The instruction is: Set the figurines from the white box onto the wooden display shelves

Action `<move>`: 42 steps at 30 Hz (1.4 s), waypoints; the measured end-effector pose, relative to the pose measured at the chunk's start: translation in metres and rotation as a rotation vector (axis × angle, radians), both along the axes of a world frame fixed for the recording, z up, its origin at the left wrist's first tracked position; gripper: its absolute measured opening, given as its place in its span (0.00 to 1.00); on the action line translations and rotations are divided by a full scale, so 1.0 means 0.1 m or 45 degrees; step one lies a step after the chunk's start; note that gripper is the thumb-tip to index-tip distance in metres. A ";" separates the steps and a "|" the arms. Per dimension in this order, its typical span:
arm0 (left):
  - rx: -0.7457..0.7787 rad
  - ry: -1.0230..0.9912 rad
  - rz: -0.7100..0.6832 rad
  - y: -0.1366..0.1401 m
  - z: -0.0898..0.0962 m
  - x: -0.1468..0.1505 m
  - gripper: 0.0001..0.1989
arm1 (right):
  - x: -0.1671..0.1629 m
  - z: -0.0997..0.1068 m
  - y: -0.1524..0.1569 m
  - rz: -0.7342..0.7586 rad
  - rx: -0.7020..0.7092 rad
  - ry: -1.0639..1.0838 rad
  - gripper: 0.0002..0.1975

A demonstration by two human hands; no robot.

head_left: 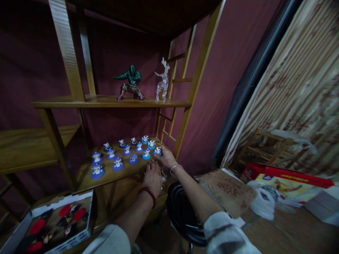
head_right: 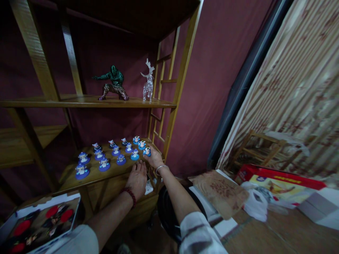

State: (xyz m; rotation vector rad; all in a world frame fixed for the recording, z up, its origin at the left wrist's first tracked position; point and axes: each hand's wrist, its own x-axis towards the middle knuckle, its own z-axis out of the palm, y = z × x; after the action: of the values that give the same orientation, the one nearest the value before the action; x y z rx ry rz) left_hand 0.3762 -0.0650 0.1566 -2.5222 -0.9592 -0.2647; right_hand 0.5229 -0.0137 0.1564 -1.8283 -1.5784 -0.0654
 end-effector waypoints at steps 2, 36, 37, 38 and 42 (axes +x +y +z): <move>0.012 0.011 0.003 0.00 0.00 0.00 0.28 | 0.01 0.00 0.00 0.002 0.006 0.005 0.28; -0.076 -0.062 -0.023 0.00 0.00 0.00 0.30 | -0.02 -0.03 0.01 -0.042 0.021 0.062 0.28; -0.079 -0.073 -0.024 0.01 -0.01 0.00 0.29 | -0.02 -0.03 0.01 -0.041 0.028 0.068 0.28; -0.081 -0.088 -0.024 0.01 -0.02 0.00 0.29 | -0.02 -0.03 0.01 -0.038 0.039 0.072 0.29; -0.089 -0.121 -0.025 0.02 -0.03 0.00 0.28 | -0.03 -0.03 -0.02 -0.017 0.091 0.095 0.32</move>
State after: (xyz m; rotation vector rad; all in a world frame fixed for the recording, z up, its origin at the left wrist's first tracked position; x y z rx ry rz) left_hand 0.3764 -0.0633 0.1539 -2.6044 -0.9967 -0.3659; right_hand 0.5202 -0.0158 0.1532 -1.7661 -1.4944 -0.0583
